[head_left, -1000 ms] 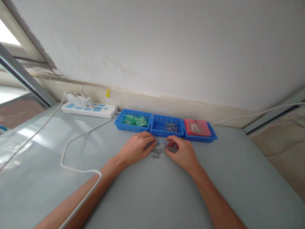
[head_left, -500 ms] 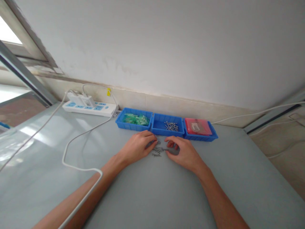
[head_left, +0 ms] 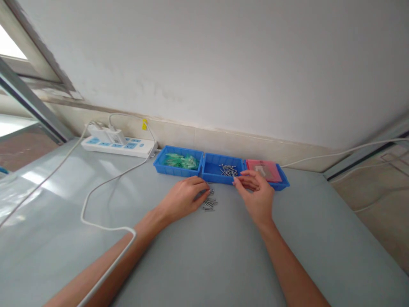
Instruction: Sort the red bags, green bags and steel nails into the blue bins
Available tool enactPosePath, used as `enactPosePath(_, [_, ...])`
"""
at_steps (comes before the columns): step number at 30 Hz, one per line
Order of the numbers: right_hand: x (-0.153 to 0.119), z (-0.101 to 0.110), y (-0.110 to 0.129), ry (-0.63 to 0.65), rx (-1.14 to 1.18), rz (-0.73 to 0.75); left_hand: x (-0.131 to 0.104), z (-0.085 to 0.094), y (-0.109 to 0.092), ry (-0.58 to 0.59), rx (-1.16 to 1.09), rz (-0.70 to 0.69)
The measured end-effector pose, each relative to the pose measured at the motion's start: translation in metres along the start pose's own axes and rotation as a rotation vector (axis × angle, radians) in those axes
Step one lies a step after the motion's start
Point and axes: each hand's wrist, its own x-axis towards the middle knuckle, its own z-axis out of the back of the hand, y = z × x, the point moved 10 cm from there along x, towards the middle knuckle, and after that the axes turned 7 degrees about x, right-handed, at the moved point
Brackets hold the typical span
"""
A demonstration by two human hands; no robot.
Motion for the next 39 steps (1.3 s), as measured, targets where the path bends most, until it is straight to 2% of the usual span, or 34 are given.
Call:
enactPosePath(1, [0.001,0.006,0.001,-0.078,0.010,0.014,0.000,0.000,0.000,0.001,-0.002,-0.002])
enactPosePath(3, [0.002,0.010,0.003,-0.151,0.046,0.042,0.000,-0.001,-0.001,0.006,-0.008,-0.006])
enactPosePath(7, [0.002,0.008,0.015,-0.117,0.076,0.136,0.000,0.000,-0.001,-0.009,-0.054,0.008])
enactPosePath(10, [-0.002,0.000,0.026,-0.015,0.018,0.204,0.000,0.006,0.001,-0.070,-0.164,0.036])
enactPosePath(15, [-0.016,-0.036,0.038,0.318,-0.158,0.291,0.001,0.015,0.005,-0.124,-0.361,0.109])
enactPosePath(18, [-0.019,-0.048,0.026,0.395,-0.082,0.186,0.002,0.019,0.005,-0.144,-0.410,0.136])
enactPosePath(24, [-0.016,-0.054,-0.009,0.405,0.266,-0.176,0.003,0.018,0.004,-0.138,-0.419,0.126])
enactPosePath(26, [-0.014,-0.052,-0.016,0.368,0.358,-0.260,0.002,0.016,0.006,-0.124,-0.337,0.122])
enactPosePath(30, [-0.010,-0.040,-0.033,0.195,0.532,-0.407,0.000,0.010,0.006,-0.063,-0.052,0.065])
enactPosePath(33, [-0.009,-0.035,-0.039,0.116,0.612,-0.459,0.000,0.005,0.003,-0.009,0.070,0.014])
enactPosePath(39, [-0.009,-0.032,-0.040,0.090,0.639,-0.484,-0.001,-0.001,-0.001,0.059,0.135,-0.013])
